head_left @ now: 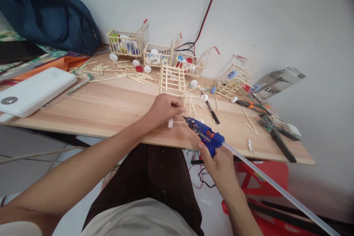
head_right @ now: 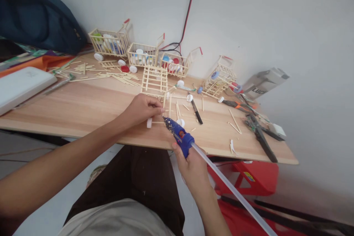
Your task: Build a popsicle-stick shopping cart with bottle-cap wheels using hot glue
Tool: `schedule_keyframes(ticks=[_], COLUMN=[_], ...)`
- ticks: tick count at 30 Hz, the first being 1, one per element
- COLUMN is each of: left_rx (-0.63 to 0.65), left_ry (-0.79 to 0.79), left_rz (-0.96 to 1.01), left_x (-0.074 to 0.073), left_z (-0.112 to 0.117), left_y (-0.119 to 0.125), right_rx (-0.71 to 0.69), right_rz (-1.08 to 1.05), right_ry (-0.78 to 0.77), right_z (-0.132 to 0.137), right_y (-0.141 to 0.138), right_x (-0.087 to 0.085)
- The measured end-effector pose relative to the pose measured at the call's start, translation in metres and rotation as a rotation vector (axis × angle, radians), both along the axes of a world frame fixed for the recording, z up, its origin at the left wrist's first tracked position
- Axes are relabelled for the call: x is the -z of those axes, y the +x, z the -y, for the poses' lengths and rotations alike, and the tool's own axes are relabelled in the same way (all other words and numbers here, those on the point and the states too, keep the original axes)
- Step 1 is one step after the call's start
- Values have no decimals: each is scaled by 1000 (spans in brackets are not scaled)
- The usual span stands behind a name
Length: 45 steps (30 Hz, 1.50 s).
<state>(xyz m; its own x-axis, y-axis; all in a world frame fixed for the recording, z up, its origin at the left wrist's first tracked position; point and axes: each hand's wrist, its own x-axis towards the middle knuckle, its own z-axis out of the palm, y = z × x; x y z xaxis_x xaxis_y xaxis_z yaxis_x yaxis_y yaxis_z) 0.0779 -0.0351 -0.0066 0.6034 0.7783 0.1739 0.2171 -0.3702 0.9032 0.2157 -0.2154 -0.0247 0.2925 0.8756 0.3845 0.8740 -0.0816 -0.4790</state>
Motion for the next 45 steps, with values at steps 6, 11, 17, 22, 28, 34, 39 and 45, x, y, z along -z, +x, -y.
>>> schedule_keyframes(ticks=[6, 11, 17, 22, 28, 34, 39, 45], left_rx=[8, -9, 0, 1, 3, -2, 3, 8], left_ry=[-2, 7, 6, 7, 9, 9, 11, 17], left_rz=[9, -3, 0, 0, 3, 8, 5, -2], left_x=[1, 0, 1, 2, 0, 0, 0, 2], left_z=[0, 0, 0, -1, 1, 0, -1, -1], left_y=[0, 0, 0, 0, -1, -1, -1, 0], right_rx=[-5, 6, -6, -8, 8, 3, 5, 7], right_rz=[-21, -30, -47, -51, -34, -8, -11, -49], right_ry=[-18, -34, -62, -62, -24, -43, -45, -41], right_z=[0, 1, 2, 1, 2, 3, 3, 3], right_y=[0, 2, 1, 0, 4, 3, 3, 2], right_x=[0, 1, -3, -3, 3, 3, 2, 1])
